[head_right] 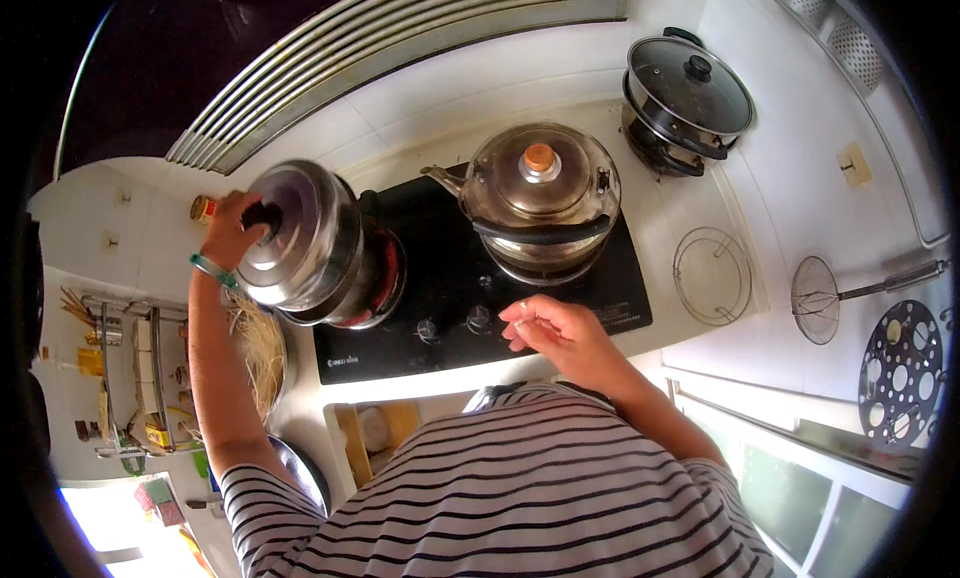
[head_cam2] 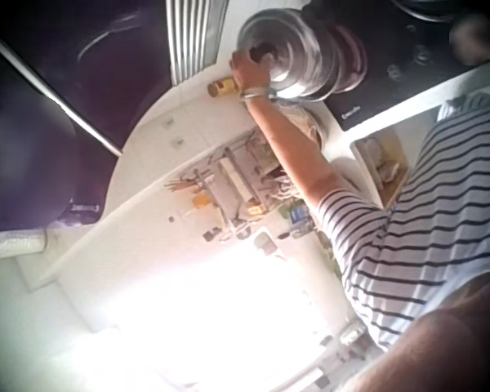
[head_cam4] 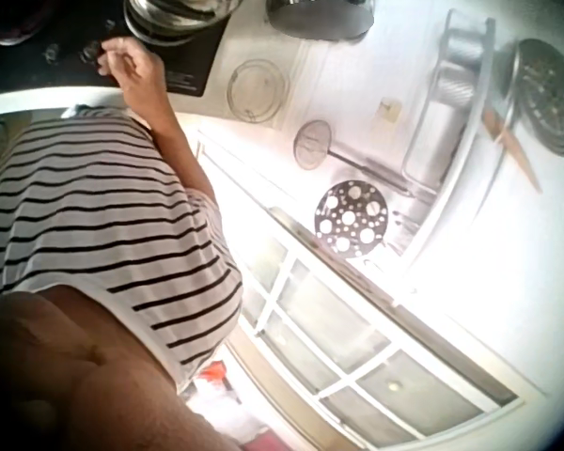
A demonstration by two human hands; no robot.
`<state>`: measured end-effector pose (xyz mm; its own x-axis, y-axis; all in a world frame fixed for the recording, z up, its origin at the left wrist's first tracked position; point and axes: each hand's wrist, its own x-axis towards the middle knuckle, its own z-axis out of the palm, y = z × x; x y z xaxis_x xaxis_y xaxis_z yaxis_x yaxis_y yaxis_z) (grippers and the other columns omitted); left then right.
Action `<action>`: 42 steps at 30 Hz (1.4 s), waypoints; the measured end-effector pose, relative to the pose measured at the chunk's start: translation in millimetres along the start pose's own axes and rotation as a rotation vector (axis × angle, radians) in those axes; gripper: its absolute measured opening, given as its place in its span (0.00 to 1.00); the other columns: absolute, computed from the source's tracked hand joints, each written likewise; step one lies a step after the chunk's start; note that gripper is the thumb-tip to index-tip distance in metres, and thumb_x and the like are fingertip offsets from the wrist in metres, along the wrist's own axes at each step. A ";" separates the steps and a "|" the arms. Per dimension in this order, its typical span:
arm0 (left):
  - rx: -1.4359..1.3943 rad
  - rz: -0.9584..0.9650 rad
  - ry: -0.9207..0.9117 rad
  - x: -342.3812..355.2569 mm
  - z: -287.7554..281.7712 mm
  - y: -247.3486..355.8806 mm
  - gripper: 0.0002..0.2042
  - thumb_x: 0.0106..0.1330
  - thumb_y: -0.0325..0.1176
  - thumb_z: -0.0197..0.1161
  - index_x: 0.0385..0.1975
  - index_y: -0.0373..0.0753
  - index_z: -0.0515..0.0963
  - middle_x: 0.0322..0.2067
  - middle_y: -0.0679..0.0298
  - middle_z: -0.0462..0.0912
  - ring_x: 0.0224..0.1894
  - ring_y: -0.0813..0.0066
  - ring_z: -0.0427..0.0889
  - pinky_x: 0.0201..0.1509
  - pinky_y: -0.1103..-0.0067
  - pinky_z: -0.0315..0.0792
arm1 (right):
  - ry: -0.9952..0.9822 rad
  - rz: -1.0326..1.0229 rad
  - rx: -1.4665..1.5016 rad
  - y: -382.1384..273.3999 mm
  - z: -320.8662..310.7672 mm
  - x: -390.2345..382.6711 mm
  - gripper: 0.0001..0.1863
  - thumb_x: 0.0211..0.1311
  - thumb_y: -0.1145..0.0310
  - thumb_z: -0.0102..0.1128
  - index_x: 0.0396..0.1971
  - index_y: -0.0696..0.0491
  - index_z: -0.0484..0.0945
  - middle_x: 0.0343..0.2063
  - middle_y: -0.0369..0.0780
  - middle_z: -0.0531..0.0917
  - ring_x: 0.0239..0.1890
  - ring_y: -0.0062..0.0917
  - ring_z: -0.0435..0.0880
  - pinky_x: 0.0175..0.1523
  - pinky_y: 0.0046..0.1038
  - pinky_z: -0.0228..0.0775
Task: The person mixes a white dough-like substance in a bowl using chopsticks and their hands. They then pour hot water from a kettle into the bowl and continue mixing. The person adds long, thin noodles to a pot of boiling water on the stove and stirs them with a ladle.
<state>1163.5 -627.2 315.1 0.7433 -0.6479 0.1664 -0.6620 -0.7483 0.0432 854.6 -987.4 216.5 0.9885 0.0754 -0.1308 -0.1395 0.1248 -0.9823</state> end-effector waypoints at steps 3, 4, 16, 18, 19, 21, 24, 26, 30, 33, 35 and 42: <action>-0.056 0.104 0.084 28.7 -39.9 74.1 0.21 0.47 0.35 0.65 0.43 0.35 0.75 0.37 0.52 0.75 0.42 0.54 0.73 0.46 0.67 0.68 | 0.014 0.000 -0.011 2.1 -4.0 -7.9 0.10 0.65 0.73 0.48 0.43 0.61 0.73 0.34 0.40 0.80 0.36 0.20 0.79 0.45 0.21 0.71; -0.062 0.139 0.097 38.6 -46.0 97.1 0.21 0.48 0.37 0.65 0.43 0.35 0.75 0.36 0.52 0.76 0.41 0.54 0.74 0.45 0.67 0.69 | 0.023 -0.002 -0.010 1.5 -3.3 -10.1 0.10 0.65 0.73 0.48 0.43 0.60 0.73 0.34 0.40 0.80 0.36 0.21 0.79 0.45 0.22 0.71; -0.066 0.181 0.001 139.5 54.4 304.3 0.18 0.52 0.43 0.60 0.33 0.33 0.81 0.38 0.44 0.79 0.43 0.51 0.78 0.49 0.68 0.72 | 0.240 -0.038 -0.073 -0.6 -1.4 -53.7 0.10 0.62 0.77 0.46 0.41 0.61 0.73 0.33 0.43 0.80 0.35 0.25 0.79 0.44 0.25 0.71; -0.026 0.125 -0.072 138.8 63.8 318.2 0.17 0.53 0.38 0.58 0.39 0.33 0.79 0.45 0.48 0.76 0.48 0.52 0.75 0.51 0.69 0.70 | 0.286 -0.042 -0.070 -1.8 0.5 -55.4 0.10 0.62 0.77 0.45 0.41 0.61 0.73 0.33 0.43 0.79 0.35 0.25 0.79 0.44 0.25 0.71; -0.031 0.119 -0.093 137.0 67.1 319.9 0.17 0.53 0.37 0.58 0.40 0.34 0.79 0.46 0.49 0.76 0.49 0.53 0.74 0.52 0.70 0.69 | 0.302 -0.023 -0.077 -5.3 3.0 -56.5 0.10 0.61 0.78 0.44 0.40 0.61 0.73 0.33 0.43 0.79 0.34 0.25 0.79 0.44 0.25 0.70; -0.052 0.106 -0.112 132.3 72.1 322.3 0.17 0.53 0.35 0.59 0.41 0.34 0.79 0.46 0.50 0.76 0.51 0.55 0.73 0.53 0.70 0.67 | 0.290 -0.028 -0.085 -2.1 0.4 -57.0 0.10 0.61 0.77 0.44 0.40 0.61 0.73 0.33 0.43 0.79 0.34 0.25 0.78 0.44 0.25 0.70; -0.079 0.068 -0.106 129.9 82.0 326.1 0.18 0.54 0.36 0.59 0.44 0.35 0.78 0.48 0.51 0.75 0.53 0.57 0.71 0.55 0.69 0.64 | 0.293 -0.015 -0.090 0.2 -1.3 -55.1 0.10 0.62 0.77 0.45 0.40 0.61 0.73 0.32 0.43 0.79 0.34 0.25 0.78 0.44 0.25 0.70; -0.075 0.024 -0.102 133.1 97.7 327.2 0.20 0.55 0.37 0.58 0.46 0.35 0.77 0.50 0.52 0.73 0.54 0.58 0.69 0.56 0.67 0.60 | 0.281 -0.008 -0.112 -0.3 -0.7 -52.1 0.10 0.62 0.76 0.45 0.40 0.61 0.73 0.32 0.42 0.80 0.34 0.24 0.78 0.44 0.25 0.69; -0.096 0.036 -0.016 139.7 107.6 328.6 0.19 0.52 0.38 0.62 0.44 0.37 0.78 0.48 0.54 0.75 0.52 0.59 0.71 0.53 0.66 0.65 | 0.258 -0.001 -0.130 -5.7 -0.2 -41.6 0.10 0.62 0.76 0.46 0.41 0.61 0.73 0.33 0.42 0.80 0.34 0.24 0.78 0.44 0.24 0.69; -0.200 0.022 0.059 134.3 114.6 328.7 0.21 0.51 0.41 0.64 0.45 0.41 0.76 0.46 0.57 0.75 0.51 0.59 0.72 0.53 0.65 0.65 | 0.209 0.009 -0.088 -9.5 4.9 -32.8 0.10 0.62 0.76 0.46 0.41 0.61 0.73 0.33 0.42 0.80 0.34 0.24 0.78 0.44 0.24 0.69; -0.309 0.054 0.111 117.8 108.5 318.0 0.21 0.52 0.43 0.64 0.47 0.44 0.75 0.44 0.58 0.76 0.49 0.59 0.72 0.52 0.64 0.65 | 0.166 -0.027 -0.090 -8.3 4.0 -26.8 0.10 0.62 0.77 0.45 0.41 0.61 0.73 0.33 0.42 0.80 0.34 0.23 0.78 0.45 0.23 0.68; -0.705 0.221 0.778 32.4 82.9 251.8 0.19 0.46 0.28 0.67 0.41 0.34 0.75 0.32 0.56 0.75 0.36 0.55 0.74 0.41 0.69 0.71 | 0.121 -0.022 -0.101 -2.1 25.5 -4.2 0.09 0.64 0.74 0.45 0.40 0.61 0.73 0.32 0.41 0.79 0.32 0.22 0.78 0.42 0.23 0.69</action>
<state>1029.0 -848.4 249.8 0.4993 -0.3043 0.8112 -0.8657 -0.2138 0.4527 849.2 -962.7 222.5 0.9919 -0.0473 -0.1181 -0.1171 0.0243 -0.9928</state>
